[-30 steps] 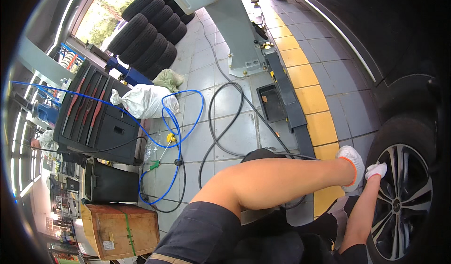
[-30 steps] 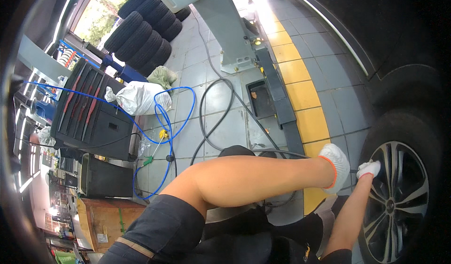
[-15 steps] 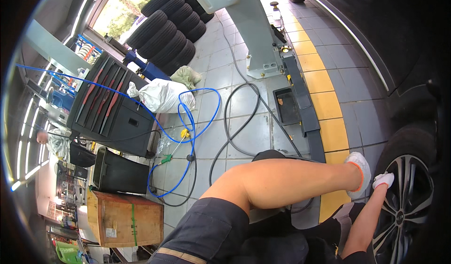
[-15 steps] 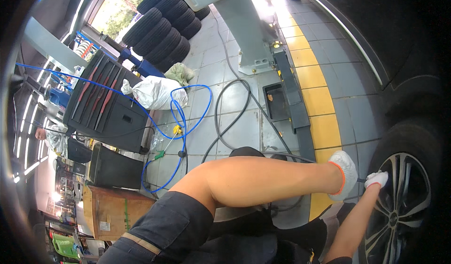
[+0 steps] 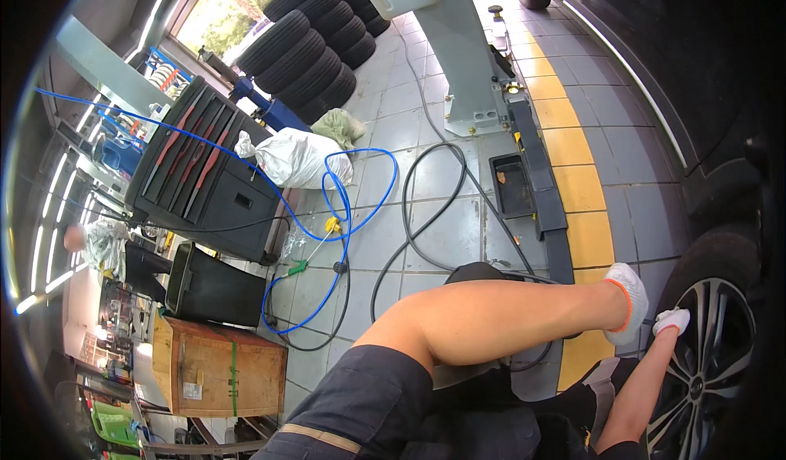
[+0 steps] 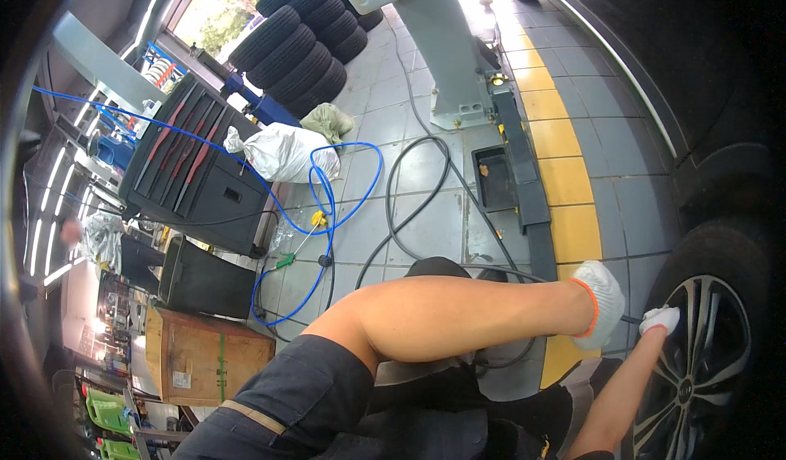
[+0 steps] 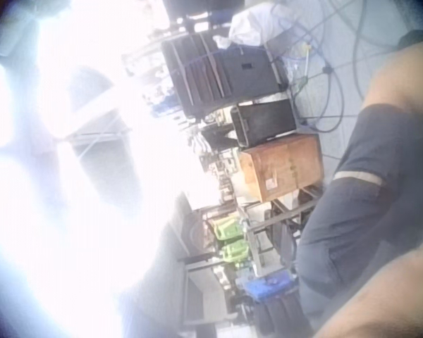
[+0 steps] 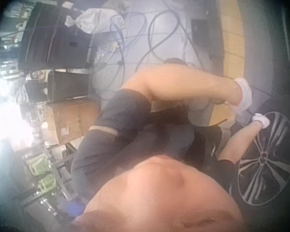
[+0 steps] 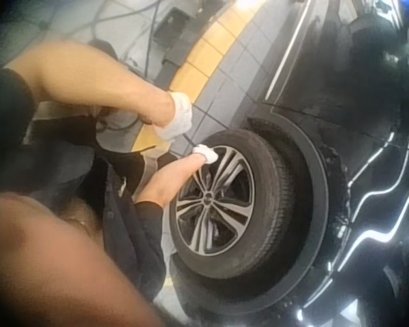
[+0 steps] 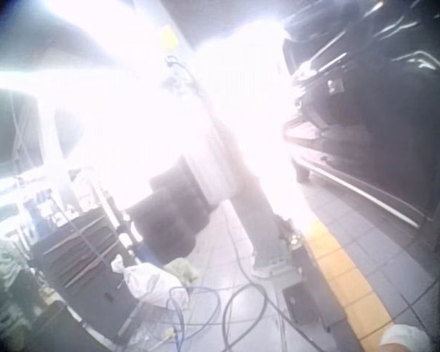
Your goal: The person walks through a garage, retrieves an air hose from a compressor, and inflates two car tires. They connect the hose to each tire valve, hold it in place while air flows, then disconnect and move to the next tire.
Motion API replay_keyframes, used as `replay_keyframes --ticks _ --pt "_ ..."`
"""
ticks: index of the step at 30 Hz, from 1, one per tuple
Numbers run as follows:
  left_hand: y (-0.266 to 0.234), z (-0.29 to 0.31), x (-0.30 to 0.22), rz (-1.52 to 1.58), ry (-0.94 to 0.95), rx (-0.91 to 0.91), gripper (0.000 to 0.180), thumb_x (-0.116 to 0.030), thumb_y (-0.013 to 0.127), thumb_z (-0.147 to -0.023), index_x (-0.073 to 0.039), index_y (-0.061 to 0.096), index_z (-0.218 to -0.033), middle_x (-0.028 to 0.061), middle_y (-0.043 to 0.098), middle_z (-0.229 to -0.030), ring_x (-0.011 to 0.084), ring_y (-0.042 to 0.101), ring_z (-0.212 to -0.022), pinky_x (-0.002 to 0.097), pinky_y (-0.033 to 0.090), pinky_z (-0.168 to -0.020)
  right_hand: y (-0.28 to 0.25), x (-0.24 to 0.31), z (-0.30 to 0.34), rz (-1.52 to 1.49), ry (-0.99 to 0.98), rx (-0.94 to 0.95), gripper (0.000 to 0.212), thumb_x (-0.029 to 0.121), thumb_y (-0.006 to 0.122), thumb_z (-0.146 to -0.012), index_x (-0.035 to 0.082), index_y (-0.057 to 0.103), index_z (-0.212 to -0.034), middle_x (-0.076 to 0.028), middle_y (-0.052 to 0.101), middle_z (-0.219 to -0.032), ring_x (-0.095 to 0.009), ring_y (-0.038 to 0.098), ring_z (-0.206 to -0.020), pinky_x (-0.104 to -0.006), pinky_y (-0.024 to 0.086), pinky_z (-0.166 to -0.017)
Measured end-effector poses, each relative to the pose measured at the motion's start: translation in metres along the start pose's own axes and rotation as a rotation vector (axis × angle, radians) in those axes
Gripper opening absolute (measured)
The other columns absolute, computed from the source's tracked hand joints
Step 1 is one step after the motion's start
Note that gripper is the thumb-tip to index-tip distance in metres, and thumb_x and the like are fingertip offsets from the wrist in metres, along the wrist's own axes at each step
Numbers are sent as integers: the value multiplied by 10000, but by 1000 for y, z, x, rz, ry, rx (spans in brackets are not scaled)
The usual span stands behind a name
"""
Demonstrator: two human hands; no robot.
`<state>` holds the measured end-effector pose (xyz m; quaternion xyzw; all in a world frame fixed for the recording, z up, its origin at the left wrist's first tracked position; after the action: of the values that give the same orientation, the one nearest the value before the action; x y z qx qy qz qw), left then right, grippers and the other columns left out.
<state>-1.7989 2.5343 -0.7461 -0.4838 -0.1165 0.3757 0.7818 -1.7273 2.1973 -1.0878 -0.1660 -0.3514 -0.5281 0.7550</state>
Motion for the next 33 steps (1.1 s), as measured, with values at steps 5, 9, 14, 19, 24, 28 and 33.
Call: replay_keyframes --ticks 5,9,14,19,24,28,33 --pt "1 1 2 -10 9 12 374 -405 647 -969 -117 851 -1091 119 806 -1064 304 775 -1012 443 578 -826 -1 -3 -13 -1 31 -29 413 569 521 -1031 195 587 -867 21 416 -539 -188 374 -398 -355 272 -395" --pt "2 -2 3 -32 12 43 391 -414 629 -984 -112 848 -1099 127 807 -1077 313 774 -1031 451 582 -837 -6 -3 -29 38 50 -12 414 548 528 -1015 209 557 -779 17 487 -575 -203 463 -473 -389 342 -439" --pt "-6 5 3 -7 20 48 452 -450 605 -996 -77 828 -1120 148 806 -1142 344 771 -1077 475 599 -878 -5 -4 -32 7 103 86 401 572 489 -1014 221 601 -855 11 548 -725 -208 515 -623 -406 388 -553" --pt "-14 14 6 45 2 78 561 -493 603 -1010 -2 701 -1264 217 785 -1118 393 760 -1090 495 598 -915 -2 -14 -31 -60 146 120 421 597 450 -1012 232 644 -931 6 608 -875 -213 567 -773 -423 434 -667" --pt "-19 12 2 99 -12 93 552 -507 605 -1016 1 674 -1220 236 779 -1067 411 760 -1050 508 592 -910 -3 -22 -38 -281 212 84 468 621 411 -1010 244 688 -1007 1 669 -1025 -219 620 -923 -439 480 -781" --pt "-21 11 -1 63 -12 56 582 -545 583 -1015 1 682 -1191 248 774 -1095 416 749 -1078 506 576 -950 10 -24 -34 -112 245 222 521 641 380 -1009 253 722 -1067 -3 717 -1145 -223 661 -1043 -452 517 -873" --pt "-25 10 -7 -5 -34 87 566 -530 598 -1024 -5 682 -1220 212 788 -1089 386 766 -1069 478 589 -956 15 -27 -24 -243 254 -99 583 637 520 -974 146 662 -1255 -128 756 -1242 -380 730 -1086 -488 562 -904"
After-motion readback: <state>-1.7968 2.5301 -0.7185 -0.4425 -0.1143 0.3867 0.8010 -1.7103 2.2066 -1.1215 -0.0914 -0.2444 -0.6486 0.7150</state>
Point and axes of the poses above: each hand's wrist, its own z-axis away from the middle knuckle, its own y-axis out of the palm, x = y × z, the point moved 3 cm from there along -z, towards the middle knuckle
